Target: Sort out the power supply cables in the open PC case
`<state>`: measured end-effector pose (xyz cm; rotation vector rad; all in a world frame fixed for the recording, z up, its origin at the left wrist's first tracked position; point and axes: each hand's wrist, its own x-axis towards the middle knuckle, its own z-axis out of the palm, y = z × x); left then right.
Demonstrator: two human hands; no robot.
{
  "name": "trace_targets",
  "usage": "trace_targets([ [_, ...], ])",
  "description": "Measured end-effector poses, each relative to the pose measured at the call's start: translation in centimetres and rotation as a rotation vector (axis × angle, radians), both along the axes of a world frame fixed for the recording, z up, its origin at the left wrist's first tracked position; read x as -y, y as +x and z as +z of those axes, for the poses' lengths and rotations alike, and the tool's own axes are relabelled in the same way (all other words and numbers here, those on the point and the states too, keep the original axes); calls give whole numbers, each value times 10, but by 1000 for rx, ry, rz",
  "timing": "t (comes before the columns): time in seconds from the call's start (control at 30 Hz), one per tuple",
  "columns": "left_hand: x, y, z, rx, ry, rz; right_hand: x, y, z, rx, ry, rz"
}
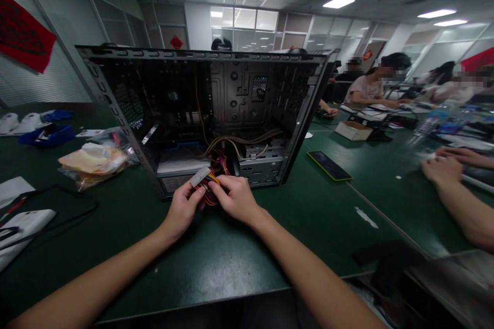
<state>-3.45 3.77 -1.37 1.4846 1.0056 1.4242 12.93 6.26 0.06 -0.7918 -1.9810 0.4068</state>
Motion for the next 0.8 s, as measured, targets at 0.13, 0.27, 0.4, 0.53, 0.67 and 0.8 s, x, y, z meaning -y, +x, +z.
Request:
trace_targets([
  [0.13,1,-1,2,-27,19,18,1,-1,0,10,50,-29],
  [0.27,3,-4,1,-73,58,28,0,0,-2,74,82,-28],
  [0.4,4,-5,-1,-73,69,15,-2,1,-4,116,89,-17],
  [0.53,3,-4,0,-40,66,0,-3,3,-4,120,101,-11],
  [0.67,1,-4,3,-14,64,28,-1,3,-1,90,80,26],
  [0.8,1,-5,4,21,54,51,1,3,4,53,40,69],
])
